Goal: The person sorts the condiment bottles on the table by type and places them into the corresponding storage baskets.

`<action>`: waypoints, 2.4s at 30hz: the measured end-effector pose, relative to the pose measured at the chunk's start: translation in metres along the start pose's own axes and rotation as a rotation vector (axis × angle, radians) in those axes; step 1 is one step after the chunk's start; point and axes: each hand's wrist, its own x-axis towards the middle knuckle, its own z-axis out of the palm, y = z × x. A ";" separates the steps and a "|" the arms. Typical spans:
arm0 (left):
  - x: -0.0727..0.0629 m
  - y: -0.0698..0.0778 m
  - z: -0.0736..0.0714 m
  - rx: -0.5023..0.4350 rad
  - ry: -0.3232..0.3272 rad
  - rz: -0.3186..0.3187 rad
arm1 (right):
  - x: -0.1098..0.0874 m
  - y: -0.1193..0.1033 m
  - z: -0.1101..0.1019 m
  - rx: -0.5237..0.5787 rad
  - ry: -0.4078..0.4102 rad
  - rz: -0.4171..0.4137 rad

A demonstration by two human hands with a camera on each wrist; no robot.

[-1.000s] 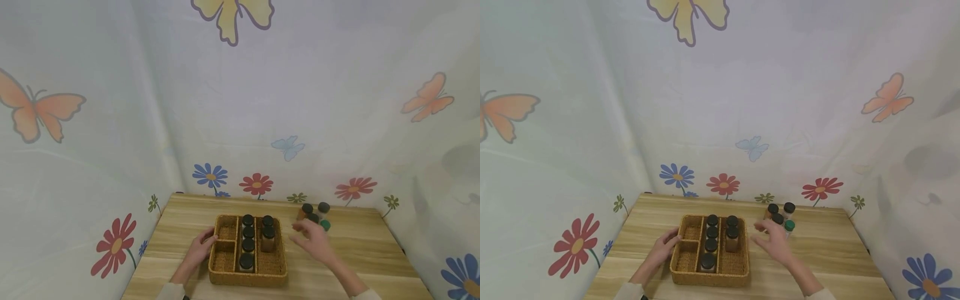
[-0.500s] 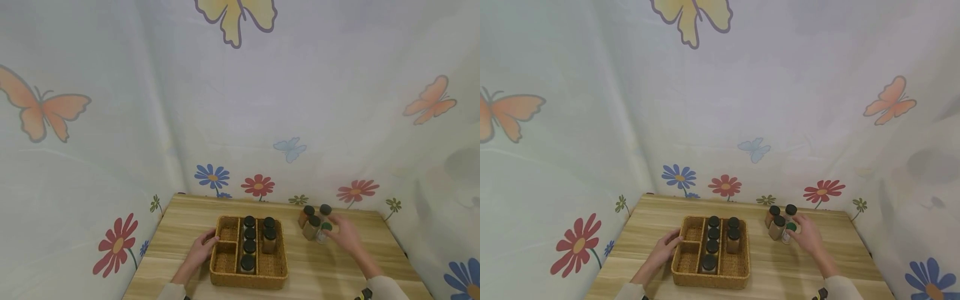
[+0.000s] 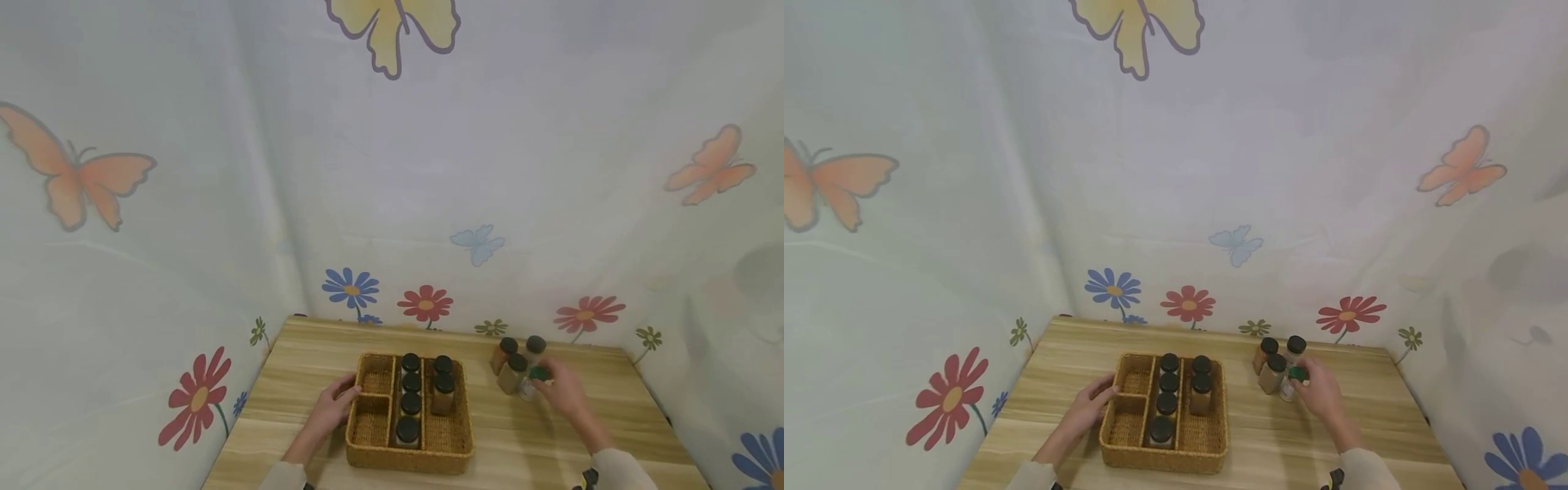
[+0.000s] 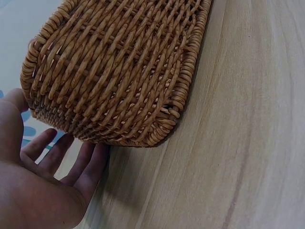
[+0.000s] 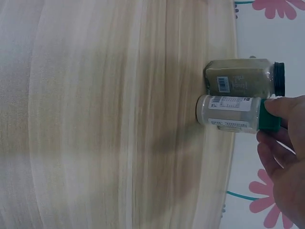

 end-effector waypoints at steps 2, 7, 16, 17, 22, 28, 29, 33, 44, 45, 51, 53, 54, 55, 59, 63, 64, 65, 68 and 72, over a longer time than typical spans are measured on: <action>-0.001 -0.001 -0.001 -0.002 0.000 0.004 | 0.000 -0.001 -0.001 -0.005 0.002 0.001; 0.000 -0.003 -0.001 -0.009 0.001 0.004 | 0.000 -0.015 -0.021 0.003 -0.039 0.010; 0.001 -0.002 -0.001 -0.021 -0.014 -0.006 | 0.019 -0.092 -0.062 0.042 -0.100 -0.094; 0.001 -0.002 -0.001 -0.023 -0.016 -0.009 | 0.021 -0.104 -0.063 0.051 -0.108 -0.103; 0.000 -0.005 -0.002 -0.005 -0.012 -0.002 | 0.036 -0.155 -0.054 0.168 -0.127 -0.127; -0.001 -0.007 -0.003 -0.004 -0.008 -0.015 | 0.047 -0.195 -0.014 0.359 -0.127 -0.153; -0.001 -0.007 -0.003 -0.006 -0.008 -0.019 | 0.049 -0.199 -0.006 0.383 -0.126 -0.161; -0.001 -0.007 -0.003 -0.006 -0.007 -0.015 | 0.056 -0.216 0.025 0.429 -0.105 -0.191; 0.002 -0.004 -0.001 -0.028 -0.009 -0.005 | 0.068 -0.250 0.096 0.318 -0.204 -0.250; 0.002 -0.004 -0.001 -0.030 -0.006 -0.007 | 0.068 -0.251 0.101 0.311 -0.211 -0.259; 0.004 -0.004 -0.001 -0.010 -0.009 -0.005 | 0.070 -0.260 0.124 0.303 -0.207 -0.282; 0.004 -0.004 -0.001 -0.003 -0.011 -0.008 | 0.070 -0.262 0.130 0.291 -0.214 -0.287; 0.004 -0.004 -0.001 -0.002 -0.011 -0.011 | 0.069 -0.262 0.134 0.280 -0.221 -0.290; 0.004 -0.003 -0.001 -0.002 -0.014 -0.013 | 0.069 -0.262 0.137 0.269 -0.231 -0.289; 0.003 -0.003 -0.001 0.007 -0.028 -0.019 | 0.065 -0.258 0.153 0.204 -0.278 -0.278; 0.003 -0.004 -0.001 0.011 -0.028 -0.030 | 0.060 -0.255 0.164 0.172 -0.304 -0.266; 0.002 -0.004 0.000 0.012 -0.026 -0.030 | 0.060 -0.255 0.165 0.166 -0.306 -0.263; 0.002 -0.004 0.000 0.007 -0.024 -0.037 | 0.059 -0.255 0.167 0.156 -0.308 -0.260; 0.001 -0.004 0.000 0.001 -0.027 -0.037 | 0.057 -0.255 0.171 0.114 -0.306 -0.261; 0.001 -0.004 0.000 0.002 -0.040 -0.036 | 0.054 -0.256 0.173 0.048 -0.295 -0.265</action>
